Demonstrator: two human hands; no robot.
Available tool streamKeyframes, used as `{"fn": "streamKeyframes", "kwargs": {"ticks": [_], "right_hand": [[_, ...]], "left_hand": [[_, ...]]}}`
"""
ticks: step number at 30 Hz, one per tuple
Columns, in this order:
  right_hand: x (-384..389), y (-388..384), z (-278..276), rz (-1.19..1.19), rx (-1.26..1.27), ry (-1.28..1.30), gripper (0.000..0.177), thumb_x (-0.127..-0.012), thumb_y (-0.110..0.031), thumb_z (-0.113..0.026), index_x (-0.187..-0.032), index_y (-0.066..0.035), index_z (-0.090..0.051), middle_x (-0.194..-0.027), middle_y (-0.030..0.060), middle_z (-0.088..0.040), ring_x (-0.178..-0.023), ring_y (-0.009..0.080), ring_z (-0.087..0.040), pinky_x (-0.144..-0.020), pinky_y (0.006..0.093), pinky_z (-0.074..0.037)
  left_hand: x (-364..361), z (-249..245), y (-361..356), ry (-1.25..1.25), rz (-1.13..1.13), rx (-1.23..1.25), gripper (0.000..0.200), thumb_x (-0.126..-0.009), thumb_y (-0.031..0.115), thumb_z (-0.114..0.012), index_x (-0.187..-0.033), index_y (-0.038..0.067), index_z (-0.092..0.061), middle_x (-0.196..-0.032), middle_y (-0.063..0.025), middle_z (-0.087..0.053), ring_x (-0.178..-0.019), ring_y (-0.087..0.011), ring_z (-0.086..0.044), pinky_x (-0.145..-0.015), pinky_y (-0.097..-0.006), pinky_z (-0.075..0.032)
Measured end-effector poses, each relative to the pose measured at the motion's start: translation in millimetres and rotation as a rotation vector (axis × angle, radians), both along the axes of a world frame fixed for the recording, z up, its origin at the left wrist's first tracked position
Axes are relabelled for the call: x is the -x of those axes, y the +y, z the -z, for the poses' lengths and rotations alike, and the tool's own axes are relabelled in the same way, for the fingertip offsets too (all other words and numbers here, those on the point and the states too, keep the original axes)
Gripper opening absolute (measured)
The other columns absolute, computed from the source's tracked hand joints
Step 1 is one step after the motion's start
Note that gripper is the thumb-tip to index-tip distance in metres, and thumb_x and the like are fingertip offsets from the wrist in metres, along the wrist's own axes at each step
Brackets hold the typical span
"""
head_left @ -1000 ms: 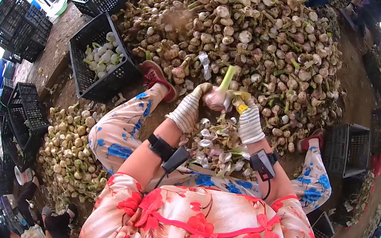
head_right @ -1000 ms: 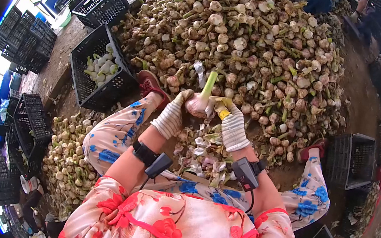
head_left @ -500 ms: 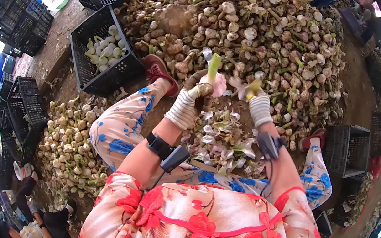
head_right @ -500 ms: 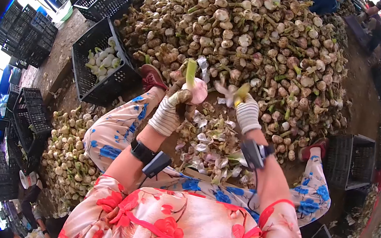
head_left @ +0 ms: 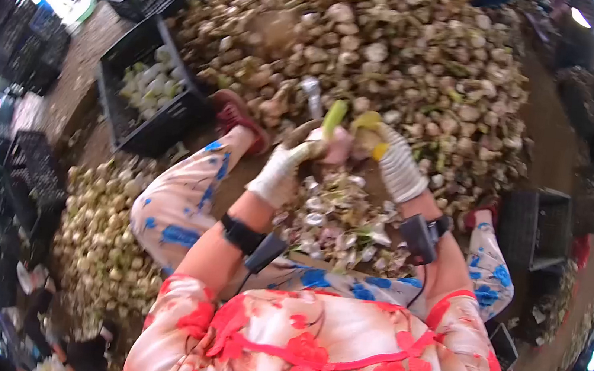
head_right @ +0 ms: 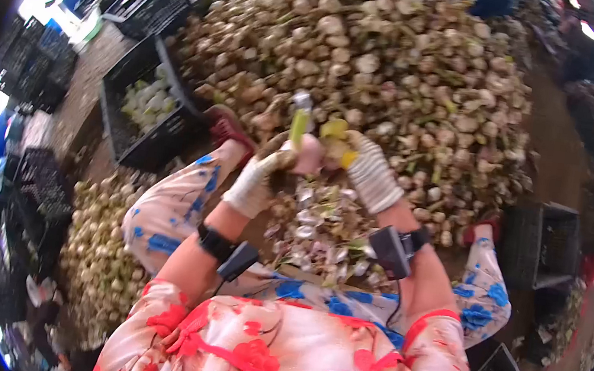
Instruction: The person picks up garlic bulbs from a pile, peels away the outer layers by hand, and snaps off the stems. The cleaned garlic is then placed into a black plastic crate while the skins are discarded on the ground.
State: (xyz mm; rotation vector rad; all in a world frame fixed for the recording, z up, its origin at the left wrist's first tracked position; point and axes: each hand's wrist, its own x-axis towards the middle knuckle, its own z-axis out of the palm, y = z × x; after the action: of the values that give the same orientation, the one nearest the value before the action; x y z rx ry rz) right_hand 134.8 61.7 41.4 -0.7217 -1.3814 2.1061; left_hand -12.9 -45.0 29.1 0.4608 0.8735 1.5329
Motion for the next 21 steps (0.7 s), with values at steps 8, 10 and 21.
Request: {"fn": "streamKeyframes", "kwargs": {"ticks": [8,10,21], "right_hand": [[-12,-5,2,0.1,-0.623,-0.383,0.024,-0.074,-0.018,-0.064,-0.085,0.0,-0.055,-0.067,0.0132,-0.058,-0.06,0.016,-0.054,-0.055,0.0305,-0.044],[-16,-4,10,0.123,-0.399,-0.282,0.019,-0.077,-0.015,-0.062,-0.085,0.001,-0.055,-0.063,0.008,-0.057,-0.058,0.0116,-0.051,-0.05,0.0267,-0.042],[-4,-13,9,0.171,-0.273,-0.158,0.017,-0.074,-0.011,-0.067,-0.084,-0.002,-0.057,-0.073,0.0026,-0.058,-0.067,0.0093,-0.05,-0.057,0.0253,-0.044]], "left_hand": [[-3,11,11,0.059,0.155,0.067,0.066,-0.064,0.019,-0.073,-0.12,0.005,-0.041,-0.097,-0.004,-0.055,-0.084,-0.0146,-0.056,-0.071,-0.026,-0.047],[-3,13,3,0.02,0.191,0.094,0.063,-0.064,0.019,-0.073,-0.118,0.005,-0.043,-0.096,-0.0045,-0.056,-0.083,-0.0149,-0.056,-0.07,-0.0272,-0.048],[-8,-4,2,0.363,-0.253,0.085,0.034,-0.078,0.021,-0.064,-0.104,0.0,-0.056,-0.094,-0.0026,-0.059,-0.083,-0.0113,-0.055,-0.076,-0.025,-0.044]]}}
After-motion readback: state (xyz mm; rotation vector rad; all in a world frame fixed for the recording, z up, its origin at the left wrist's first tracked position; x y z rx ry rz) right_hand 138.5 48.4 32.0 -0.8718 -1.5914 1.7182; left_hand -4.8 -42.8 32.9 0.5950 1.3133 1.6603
